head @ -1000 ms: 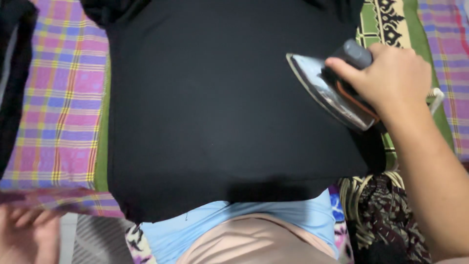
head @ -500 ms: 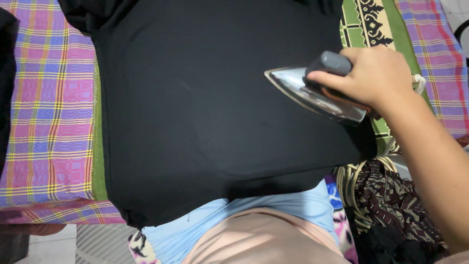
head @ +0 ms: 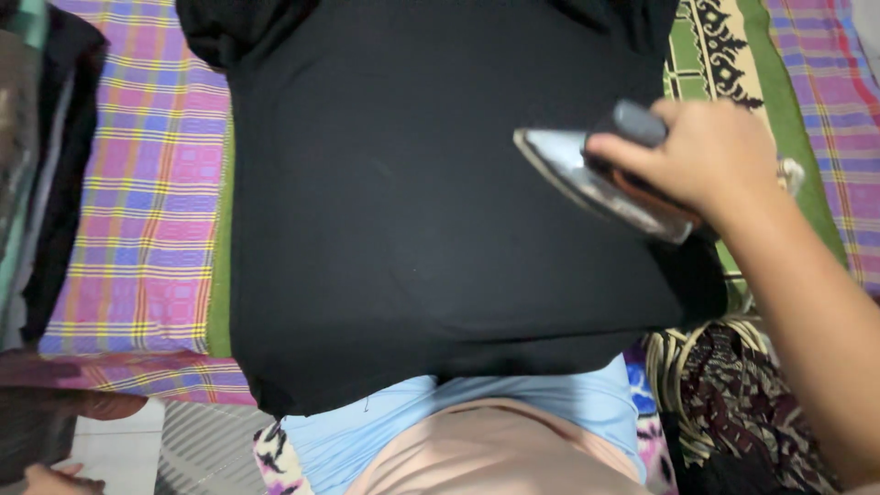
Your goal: The person irons a black long-sleeved shirt laid flat on a patterned surface. They use a steam iron to smooth the front and back of the shirt, adjusting the fabric with their left hand while moving the iron with their right hand.
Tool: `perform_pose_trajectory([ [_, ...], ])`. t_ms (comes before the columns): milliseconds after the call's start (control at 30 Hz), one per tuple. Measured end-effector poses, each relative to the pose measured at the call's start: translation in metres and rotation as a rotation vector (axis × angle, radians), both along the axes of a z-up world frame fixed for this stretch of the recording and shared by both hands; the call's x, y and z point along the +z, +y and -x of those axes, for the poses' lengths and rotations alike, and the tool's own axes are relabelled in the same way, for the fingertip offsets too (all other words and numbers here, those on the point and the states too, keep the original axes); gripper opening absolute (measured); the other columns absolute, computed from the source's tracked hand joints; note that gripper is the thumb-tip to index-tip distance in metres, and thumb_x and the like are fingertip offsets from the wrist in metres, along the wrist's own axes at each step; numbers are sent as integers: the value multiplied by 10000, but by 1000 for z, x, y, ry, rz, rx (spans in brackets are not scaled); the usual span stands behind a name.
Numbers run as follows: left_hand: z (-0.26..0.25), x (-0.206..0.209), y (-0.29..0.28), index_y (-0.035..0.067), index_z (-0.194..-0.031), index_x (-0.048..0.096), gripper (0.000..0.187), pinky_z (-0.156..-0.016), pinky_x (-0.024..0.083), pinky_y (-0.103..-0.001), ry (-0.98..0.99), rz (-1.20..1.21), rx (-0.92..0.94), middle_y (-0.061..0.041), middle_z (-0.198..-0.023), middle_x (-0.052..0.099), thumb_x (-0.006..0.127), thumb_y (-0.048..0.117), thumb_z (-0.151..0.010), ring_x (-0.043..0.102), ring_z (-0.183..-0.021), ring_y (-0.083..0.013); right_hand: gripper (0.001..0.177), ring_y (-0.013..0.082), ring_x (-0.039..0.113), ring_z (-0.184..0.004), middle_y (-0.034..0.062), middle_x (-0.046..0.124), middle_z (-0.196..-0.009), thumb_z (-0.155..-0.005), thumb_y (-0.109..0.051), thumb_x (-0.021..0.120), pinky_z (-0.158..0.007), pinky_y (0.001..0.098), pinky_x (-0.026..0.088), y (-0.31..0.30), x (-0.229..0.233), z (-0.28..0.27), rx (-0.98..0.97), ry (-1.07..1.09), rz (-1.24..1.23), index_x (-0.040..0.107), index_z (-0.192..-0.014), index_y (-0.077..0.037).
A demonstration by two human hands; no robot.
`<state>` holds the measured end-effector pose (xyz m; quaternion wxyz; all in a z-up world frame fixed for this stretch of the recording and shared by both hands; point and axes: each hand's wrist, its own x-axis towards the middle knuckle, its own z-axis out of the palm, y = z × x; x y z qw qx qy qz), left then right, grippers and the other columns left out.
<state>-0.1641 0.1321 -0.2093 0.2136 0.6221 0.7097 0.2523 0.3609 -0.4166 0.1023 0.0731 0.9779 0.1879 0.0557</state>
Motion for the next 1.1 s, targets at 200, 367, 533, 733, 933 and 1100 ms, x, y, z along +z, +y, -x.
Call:
perform_pose_trajectory([
  [200, -37, 36, -33, -12, -859, 577, 408, -625, 430, -306, -166, -511, -498, -134, -742, 595, 397, 161, -1182, 575, -665, -226, 777, 369, 709, -669, 159, 697, -702, -836, -876, 597, -626, 463, 562, -10, 1, 32, -4, -47, 26, 742, -859, -113],
  [367, -149, 140, -103, -19, -1094, 657, 71, -745, 501, -327, -241, -784, -974, -151, -927, 659, 588, -35, -1095, 649, -808, -266, 791, 396, 708, -718, 204, 704, -747, -876, -845, 607, -605, 479, 555, -16, 3, -11, -112, -171, -30, 772, -911, -73],
  [533, -272, 224, -182, 50, -1199, 716, 220, -883, 545, -395, -322, -663, -1248, -150, -1115, 680, 705, 44, -980, 674, -1027, -326, 834, 417, 709, -788, 235, 726, -827, -863, -826, 659, -669, 504, 551, -13, 4, -52, -223, -207, -63, 758, -933, 0],
  [733, -322, 242, -263, 54, -1009, 759, 115, -820, 564, -376, -480, -259, -1498, -96, -959, 699, 729, 80, -901, 697, -916, -279, 792, 383, 708, -676, 172, 724, -769, -877, -839, 655, -528, 476, 545, -18, 4, -23, -47, -301, 1, 787, -886, -58],
  [933, -324, 227, -283, 37, -1019, 757, 156, -832, 540, -410, -380, -243, -1498, -95, -932, 684, 732, 94, -876, 672, -903, -300, 702, 371, 682, -618, 140, 677, -624, -780, -832, 658, -535, 440, 539, -15, 6, 26, -39, -194, 51, 797, -868, -149],
  [1100, -330, 224, -285, 54, -963, 758, 126, -820, 528, -419, -306, -284, -1502, -67, -907, 683, 755, 136, -868, 667, -888, -282, 719, 346, 684, -601, 129, 676, -635, -845, -848, 648, -554, 436, 528, -13, 1, 19, -105, -131, 34, 782, -915, -145],
])
